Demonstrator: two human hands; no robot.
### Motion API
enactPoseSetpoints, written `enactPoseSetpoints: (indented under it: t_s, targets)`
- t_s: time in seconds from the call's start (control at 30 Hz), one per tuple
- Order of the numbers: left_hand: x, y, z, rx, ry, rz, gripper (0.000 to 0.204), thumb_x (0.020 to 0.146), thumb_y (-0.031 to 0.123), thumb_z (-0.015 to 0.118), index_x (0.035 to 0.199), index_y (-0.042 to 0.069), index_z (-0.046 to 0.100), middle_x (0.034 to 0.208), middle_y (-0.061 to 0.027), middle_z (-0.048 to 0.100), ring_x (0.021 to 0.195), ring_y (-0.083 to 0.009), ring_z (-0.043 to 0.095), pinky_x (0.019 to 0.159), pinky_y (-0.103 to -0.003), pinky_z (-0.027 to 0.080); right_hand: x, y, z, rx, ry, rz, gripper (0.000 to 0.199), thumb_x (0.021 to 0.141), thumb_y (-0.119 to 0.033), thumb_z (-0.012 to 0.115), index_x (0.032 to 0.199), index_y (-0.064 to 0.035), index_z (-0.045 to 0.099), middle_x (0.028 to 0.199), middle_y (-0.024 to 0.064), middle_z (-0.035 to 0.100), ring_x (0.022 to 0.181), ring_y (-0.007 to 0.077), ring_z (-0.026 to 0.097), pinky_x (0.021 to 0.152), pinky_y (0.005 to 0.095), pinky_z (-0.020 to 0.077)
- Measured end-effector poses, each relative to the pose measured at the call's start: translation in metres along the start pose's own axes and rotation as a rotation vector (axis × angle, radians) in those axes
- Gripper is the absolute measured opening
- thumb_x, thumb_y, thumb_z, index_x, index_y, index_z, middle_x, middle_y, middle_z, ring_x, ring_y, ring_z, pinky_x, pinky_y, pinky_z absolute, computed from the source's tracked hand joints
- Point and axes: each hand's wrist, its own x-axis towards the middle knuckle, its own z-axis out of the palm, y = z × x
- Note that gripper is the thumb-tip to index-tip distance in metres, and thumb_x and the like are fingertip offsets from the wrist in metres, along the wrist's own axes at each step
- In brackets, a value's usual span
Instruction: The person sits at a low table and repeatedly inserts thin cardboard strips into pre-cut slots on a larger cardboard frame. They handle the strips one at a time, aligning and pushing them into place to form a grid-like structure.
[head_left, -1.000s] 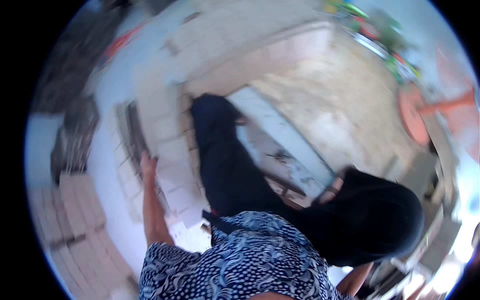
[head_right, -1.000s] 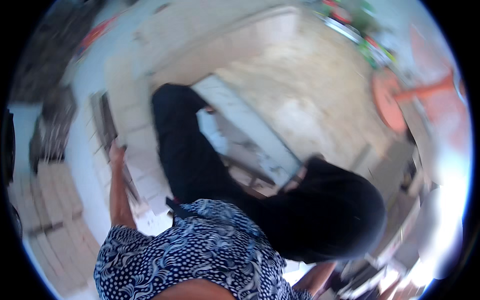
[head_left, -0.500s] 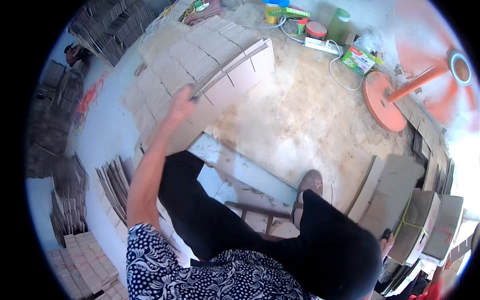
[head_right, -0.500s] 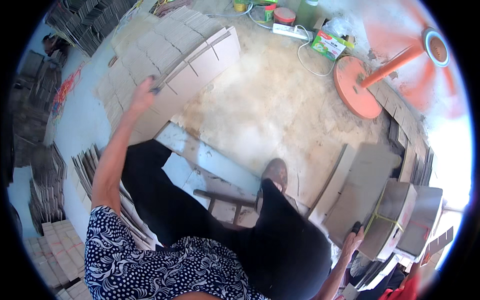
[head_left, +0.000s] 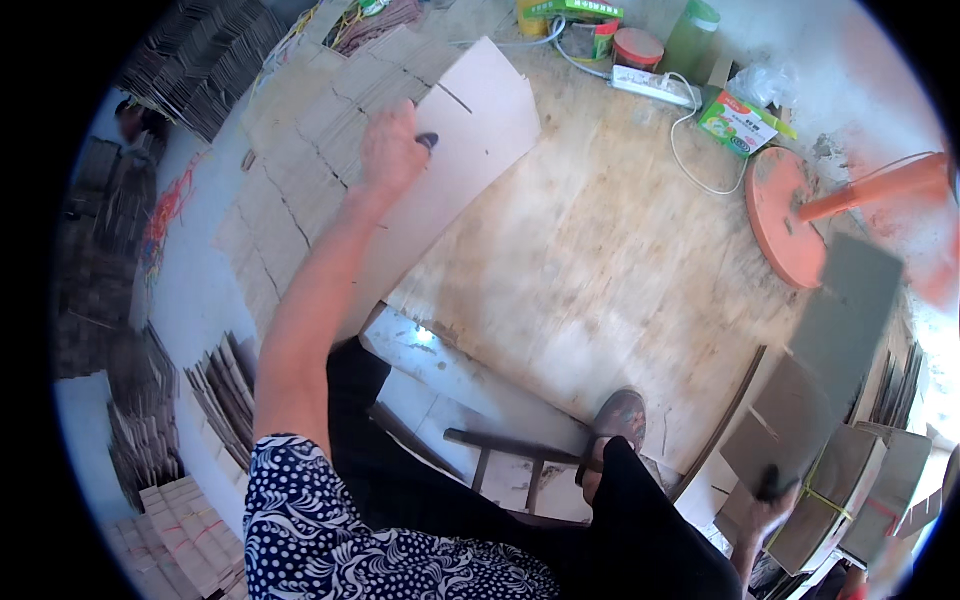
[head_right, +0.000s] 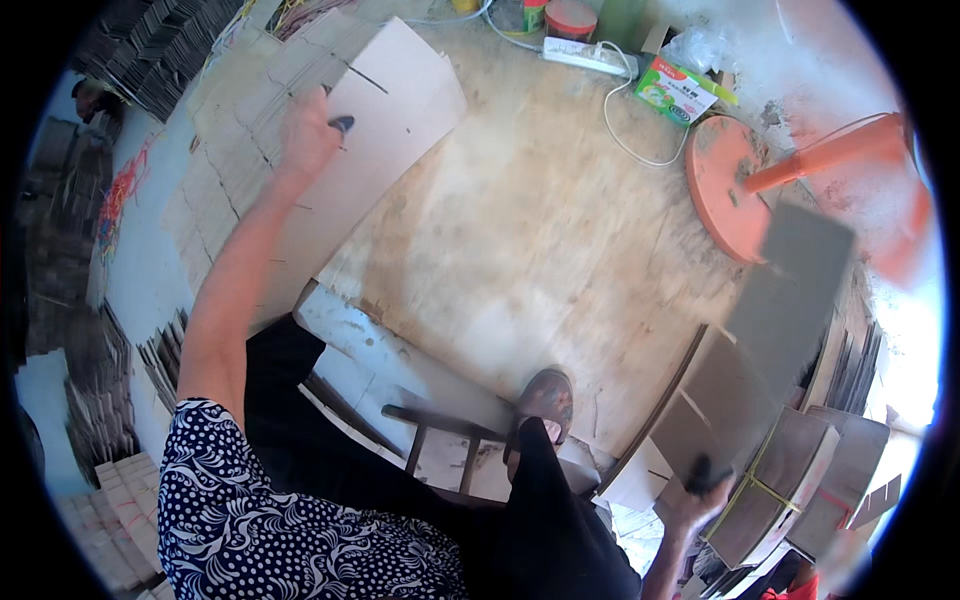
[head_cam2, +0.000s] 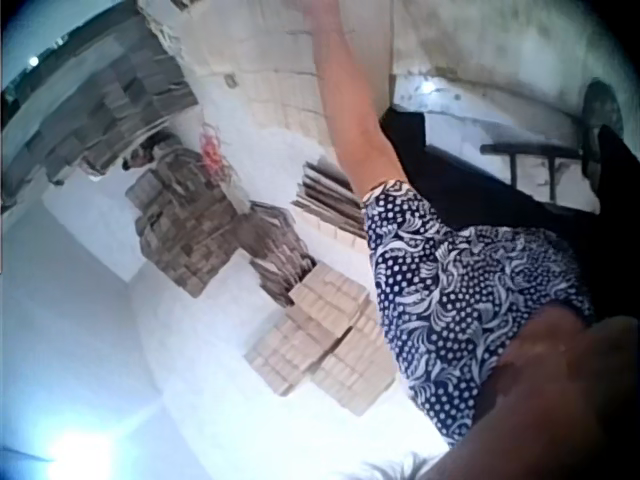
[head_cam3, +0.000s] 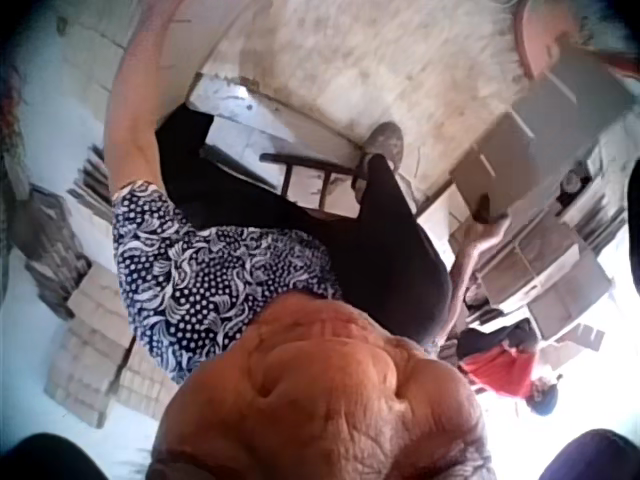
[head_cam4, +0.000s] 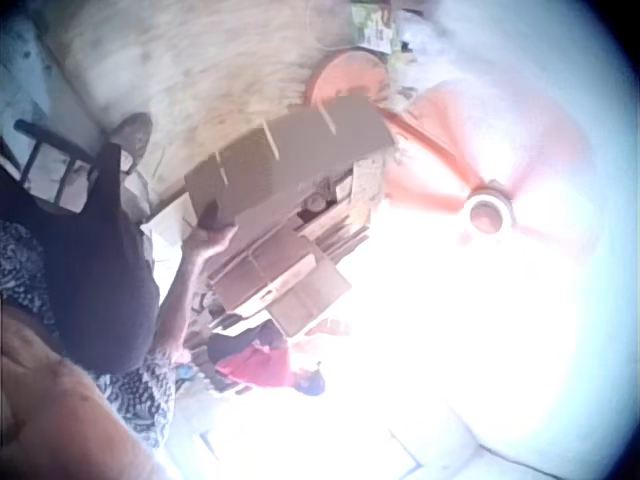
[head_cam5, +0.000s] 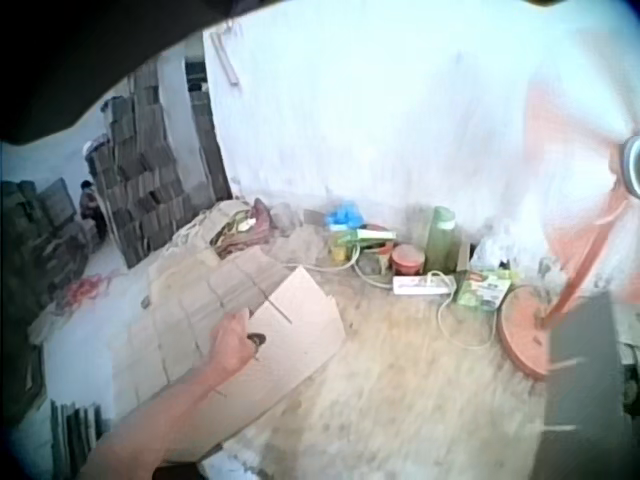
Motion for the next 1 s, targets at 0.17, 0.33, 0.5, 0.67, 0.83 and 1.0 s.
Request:
enactPoseSetpoints:
  t_s: [0.17, 0.33, 0.5, 0.67, 0.83, 1.0]
  targets:
    - [0.002, 0.013, -0.025, -0.118, -0.393, 0.126, 0.013, 0.077, 0.005, 0.058, 0.086, -0.001, 0.051, 0.090, -0.0246, 0.060, 0.084, -0.0440, 0.058, 0.070, -0.048, 0.043, 0.080, -0.103, 0.123, 0.209, -0.456, -0.252, 0.040, 0.090, 0.007, 0.048, 0.129, 0.0009, 0.044, 0.116, 0.0118, 0.058, 0.105, 0.0212, 0.057, 0.096, 0.0304, 0.0416]
    - [-0.011, -0.009, 0.009, -0.189, -0.202, 0.220, 0.008, 0.078, 0.000, 0.051, 0.086, 0.002, 0.055, 0.092, -0.0237, 0.059, 0.085, -0.0424, 0.058, 0.072, -0.046, 0.044, 0.133, -0.193, 0.222, 0.120, -0.556, -0.561, 0.057, 0.091, 0.003, 0.047, 0.144, -0.0010, 0.025, 0.128, 0.0201, 0.053, 0.113, 0.0216, 0.053, 0.093, 0.0319, 0.0418]
    - [-0.008, -0.007, -0.015, -0.285, 0.122, 0.134, 0.017, 0.075, -0.003, 0.050, 0.089, 0.004, 0.055, 0.089, -0.0224, 0.059, 0.084, -0.0407, 0.058, 0.071, -0.046, 0.045, 0.149, -0.229, 0.274, 0.188, -0.573, -0.739, 0.072, 0.088, 0.007, 0.050, 0.149, -0.0079, 0.014, 0.119, 0.0224, 0.059, 0.103, 0.0259, 0.062, 0.086, 0.0281, 0.0458]
    - [-0.035, 0.052, -0.007, -0.229, -0.247, 0.182, 0.008, 0.076, 0.002, 0.055, 0.083, 0.005, 0.052, 0.077, -0.0217, 0.060, 0.079, -0.0414, 0.058, 0.067, -0.049, 0.046, 0.148, -0.245, 0.296, 0.169, -0.540, -0.841, 0.086, 0.075, 0.012, 0.052, 0.149, -0.0121, 0.014, 0.087, 0.0187, 0.062, 0.074, 0.0328, 0.063, 0.067, 0.0311, 0.0495]
    - [-0.044, 0.086, 0.012, -0.258, -0.218, 0.292, 0.007, 0.075, 0.003, 0.057, 0.081, 0.005, 0.053, 0.076, -0.0196, 0.060, 0.075, -0.0393, 0.059, 0.063, -0.047, 0.045, 0.146, -0.235, 0.290, 0.115, -0.591, -0.789, 0.093, 0.067, 0.012, 0.052, 0.148, -0.0126, 0.014, 0.079, 0.0177, 0.061, 0.068, 0.0339, 0.062, 0.062, 0.0375, 0.0513]
    - [-0.054, 0.124, 0.006, -0.251, -0.277, 0.338, 0.012, 0.073, 0.003, 0.056, 0.084, 0.006, 0.057, 0.083, -0.0147, 0.063, 0.079, -0.0348, 0.062, 0.066, -0.045, 0.049, 0.140, -0.223, 0.266, 0.050, -0.522, -0.745, 0.091, 0.066, 0.011, 0.052, 0.147, -0.0109, 0.018, 0.079, 0.0187, 0.060, 0.068, 0.0360, 0.061, 0.062, 0.0396, 0.0509]
